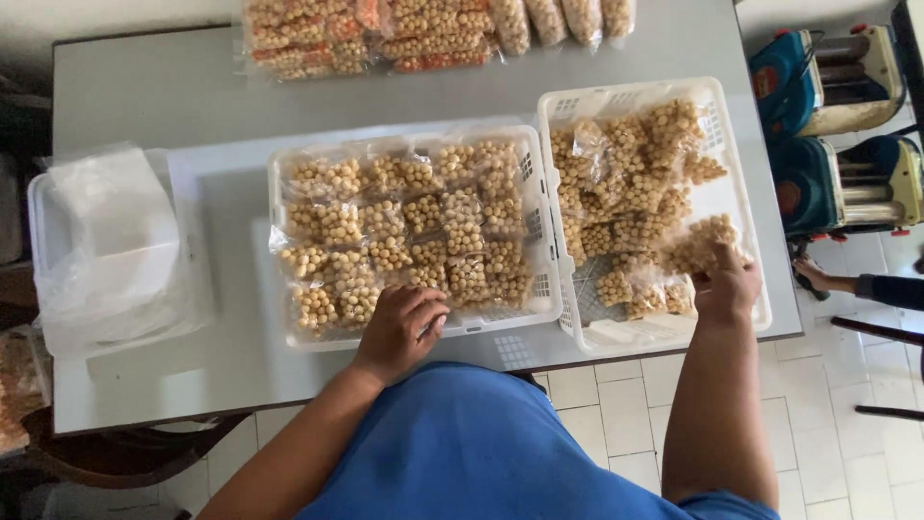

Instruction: Packing small sealed bags of snacks into a plastic crate for distribution.

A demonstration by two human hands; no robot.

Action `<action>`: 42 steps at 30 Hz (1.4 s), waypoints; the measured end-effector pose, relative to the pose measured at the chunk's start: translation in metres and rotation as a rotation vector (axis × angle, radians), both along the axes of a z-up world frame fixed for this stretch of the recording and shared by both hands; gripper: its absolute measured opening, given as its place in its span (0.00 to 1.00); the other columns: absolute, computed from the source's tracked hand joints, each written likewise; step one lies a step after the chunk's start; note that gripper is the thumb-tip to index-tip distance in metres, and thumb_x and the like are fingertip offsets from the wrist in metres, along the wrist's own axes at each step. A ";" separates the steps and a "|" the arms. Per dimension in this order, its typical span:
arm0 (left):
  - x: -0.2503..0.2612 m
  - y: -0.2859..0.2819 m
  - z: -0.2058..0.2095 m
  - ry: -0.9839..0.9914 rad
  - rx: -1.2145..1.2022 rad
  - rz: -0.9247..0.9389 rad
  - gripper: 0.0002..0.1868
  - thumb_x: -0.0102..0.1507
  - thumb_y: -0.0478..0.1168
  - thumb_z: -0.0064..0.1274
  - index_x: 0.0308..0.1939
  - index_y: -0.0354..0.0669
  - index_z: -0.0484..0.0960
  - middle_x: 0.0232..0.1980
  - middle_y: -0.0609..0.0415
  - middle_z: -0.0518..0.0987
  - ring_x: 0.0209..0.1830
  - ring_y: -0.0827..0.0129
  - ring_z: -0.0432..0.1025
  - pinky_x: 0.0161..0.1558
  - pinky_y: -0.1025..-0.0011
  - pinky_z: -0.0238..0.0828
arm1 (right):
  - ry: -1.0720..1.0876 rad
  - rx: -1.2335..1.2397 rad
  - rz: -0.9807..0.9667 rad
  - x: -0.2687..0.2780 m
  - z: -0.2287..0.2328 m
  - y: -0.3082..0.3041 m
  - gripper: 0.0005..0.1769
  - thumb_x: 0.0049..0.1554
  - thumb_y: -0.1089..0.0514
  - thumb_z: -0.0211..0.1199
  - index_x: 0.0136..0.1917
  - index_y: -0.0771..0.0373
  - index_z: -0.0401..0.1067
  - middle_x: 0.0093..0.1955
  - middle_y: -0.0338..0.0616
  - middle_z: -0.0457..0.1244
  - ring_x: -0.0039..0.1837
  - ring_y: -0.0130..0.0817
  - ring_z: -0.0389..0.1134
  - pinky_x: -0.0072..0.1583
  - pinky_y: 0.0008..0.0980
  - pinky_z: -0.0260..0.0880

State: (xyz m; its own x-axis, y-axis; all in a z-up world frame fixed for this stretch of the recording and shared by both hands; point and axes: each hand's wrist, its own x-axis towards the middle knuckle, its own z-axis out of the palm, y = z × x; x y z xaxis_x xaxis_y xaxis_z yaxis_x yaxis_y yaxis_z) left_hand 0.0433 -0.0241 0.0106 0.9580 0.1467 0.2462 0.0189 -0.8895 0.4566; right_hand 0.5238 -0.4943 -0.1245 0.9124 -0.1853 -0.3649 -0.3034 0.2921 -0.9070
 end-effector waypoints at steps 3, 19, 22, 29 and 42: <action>0.016 -0.008 0.031 0.045 -0.167 0.040 0.09 0.79 0.50 0.57 0.60 0.62 0.90 0.64 0.63 0.86 0.63 0.59 0.85 0.60 0.54 0.80 | 0.027 0.039 0.203 -0.082 0.147 0.092 0.18 0.67 0.64 0.86 0.48 0.59 0.74 0.48 0.42 0.65 0.51 0.42 0.79 0.57 0.60 0.86; 0.052 -0.026 0.057 0.088 -1.650 0.378 0.26 0.71 0.47 0.77 0.65 0.38 0.84 0.53 0.46 0.84 0.55 0.58 0.85 0.59 0.52 0.90 | 0.359 0.453 0.726 -0.257 0.181 0.322 0.24 0.66 0.62 0.77 0.74 0.55 0.80 0.65 0.51 0.73 0.65 0.50 0.77 0.66 0.56 0.80; 0.038 -0.008 0.045 0.104 -1.540 0.565 0.23 0.73 0.47 0.70 0.66 0.35 0.85 0.53 0.40 0.87 0.50 0.58 0.87 0.55 0.53 0.93 | 0.389 0.548 0.691 -0.248 0.156 0.333 0.19 0.65 0.67 0.77 0.68 0.59 0.80 0.63 0.56 0.73 0.61 0.53 0.76 0.66 0.56 0.79; 0.014 0.042 0.050 -0.123 -0.995 0.486 0.20 0.66 0.38 0.71 0.61 0.36 0.88 0.57 0.36 0.88 0.60 0.46 0.85 0.62 0.49 0.85 | 0.404 0.421 0.685 -0.237 0.160 0.319 0.20 0.65 0.64 0.78 0.68 0.54 0.79 0.62 0.52 0.73 0.59 0.49 0.76 0.58 0.48 0.78; 0.141 0.187 0.104 0.625 -0.065 -0.143 0.39 0.75 0.21 0.51 0.90 0.45 0.66 0.99 0.39 0.41 0.94 0.29 0.53 0.83 0.37 0.78 | 0.348 0.367 0.635 -0.240 0.123 0.281 0.18 0.64 0.66 0.78 0.64 0.55 0.77 0.55 0.49 0.76 0.54 0.46 0.81 0.56 0.43 0.83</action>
State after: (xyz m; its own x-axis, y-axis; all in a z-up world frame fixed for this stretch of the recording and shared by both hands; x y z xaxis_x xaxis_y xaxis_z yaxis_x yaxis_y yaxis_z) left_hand 0.1847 0.1625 0.1146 0.9291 0.0028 -0.3698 0.1822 -0.8736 0.4512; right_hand 0.2839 -0.2129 -0.0016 0.6262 0.5162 -0.5843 -0.7586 0.2304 -0.6095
